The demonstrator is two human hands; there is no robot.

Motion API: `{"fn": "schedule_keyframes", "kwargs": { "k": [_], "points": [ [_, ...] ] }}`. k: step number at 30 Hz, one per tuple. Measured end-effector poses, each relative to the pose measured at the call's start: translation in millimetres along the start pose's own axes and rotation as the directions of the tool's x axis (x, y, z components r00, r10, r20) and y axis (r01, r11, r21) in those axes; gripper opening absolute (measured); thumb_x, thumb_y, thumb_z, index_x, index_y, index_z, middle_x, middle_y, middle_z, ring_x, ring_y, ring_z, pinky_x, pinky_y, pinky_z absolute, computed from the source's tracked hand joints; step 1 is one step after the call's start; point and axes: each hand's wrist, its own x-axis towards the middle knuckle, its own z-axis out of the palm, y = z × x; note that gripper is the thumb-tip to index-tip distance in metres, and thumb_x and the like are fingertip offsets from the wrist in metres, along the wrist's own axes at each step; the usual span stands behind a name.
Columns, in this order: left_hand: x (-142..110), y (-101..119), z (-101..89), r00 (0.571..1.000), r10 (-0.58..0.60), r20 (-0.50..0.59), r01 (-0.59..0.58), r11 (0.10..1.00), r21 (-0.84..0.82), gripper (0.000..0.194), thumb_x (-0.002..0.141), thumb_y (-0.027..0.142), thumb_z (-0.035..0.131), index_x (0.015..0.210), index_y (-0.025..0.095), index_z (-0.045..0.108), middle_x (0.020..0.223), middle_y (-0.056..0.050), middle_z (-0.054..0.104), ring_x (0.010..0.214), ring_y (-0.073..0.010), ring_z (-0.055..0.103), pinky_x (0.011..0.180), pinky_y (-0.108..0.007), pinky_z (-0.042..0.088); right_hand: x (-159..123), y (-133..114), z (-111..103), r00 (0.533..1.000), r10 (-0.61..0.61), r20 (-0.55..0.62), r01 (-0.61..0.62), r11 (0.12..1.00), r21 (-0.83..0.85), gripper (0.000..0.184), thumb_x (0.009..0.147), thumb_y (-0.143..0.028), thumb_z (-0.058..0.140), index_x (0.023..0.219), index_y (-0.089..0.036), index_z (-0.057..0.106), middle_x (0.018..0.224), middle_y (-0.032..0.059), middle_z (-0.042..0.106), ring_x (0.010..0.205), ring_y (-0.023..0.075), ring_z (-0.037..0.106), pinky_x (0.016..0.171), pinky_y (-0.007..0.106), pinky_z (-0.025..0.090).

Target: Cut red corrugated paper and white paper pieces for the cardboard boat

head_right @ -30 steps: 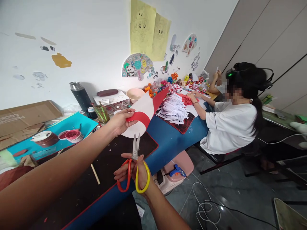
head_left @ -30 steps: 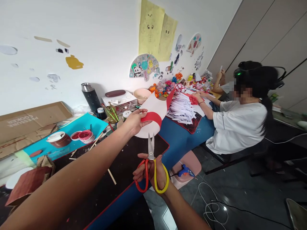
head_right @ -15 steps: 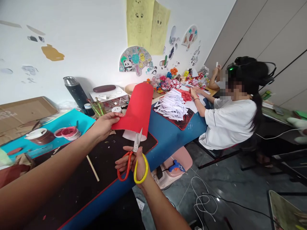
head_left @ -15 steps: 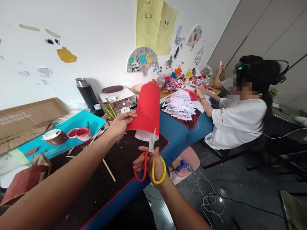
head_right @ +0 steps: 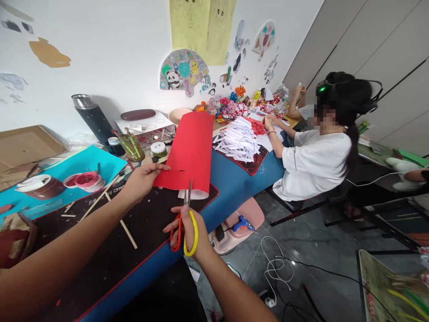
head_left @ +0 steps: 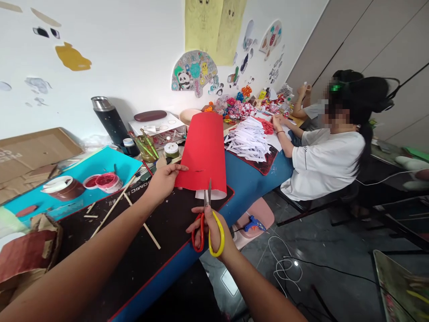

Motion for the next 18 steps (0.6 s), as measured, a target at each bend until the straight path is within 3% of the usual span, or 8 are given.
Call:
{"fn": "schedule_keyframes", "kwargs": {
  "k": [6,18],
  "points": [
    [1.5,9.6,1.5,0.999,0.032,-0.041,-0.034,0.998,-0.054,0.025,0.097,0.015,0.060,0.086,0.018,0.082,0.106,-0.009,0.081,0.065,-0.0160,0.065,0.046,-0.022,0.055,-6.2,-1.9,2.5,1.000,-0.029,-0.007,0.028,0.996,-0.082,0.095,0.080,-0.098,0.064,0.119,-0.011,0.065,0.069,0.0064,0.077,0.036,0.0147,0.057,0.038,0.026,0.044],
    [-3.8,9.9,4.2,0.999,0.027,0.033,-0.027,1.000,-0.007,0.023,0.098,0.016,0.063,0.087,0.019,0.083,0.098,-0.008,0.081,0.063,-0.0180,0.067,0.047,-0.027,0.059,-5.2,-0.2,8.5,0.998,0.001,-0.068,-0.007,0.997,-0.080,0.094,0.077,-0.100,0.064,0.115,-0.013,0.065,0.067,0.0042,0.077,0.035,0.0132,0.056,0.038,0.024,0.042]
  ]
}}
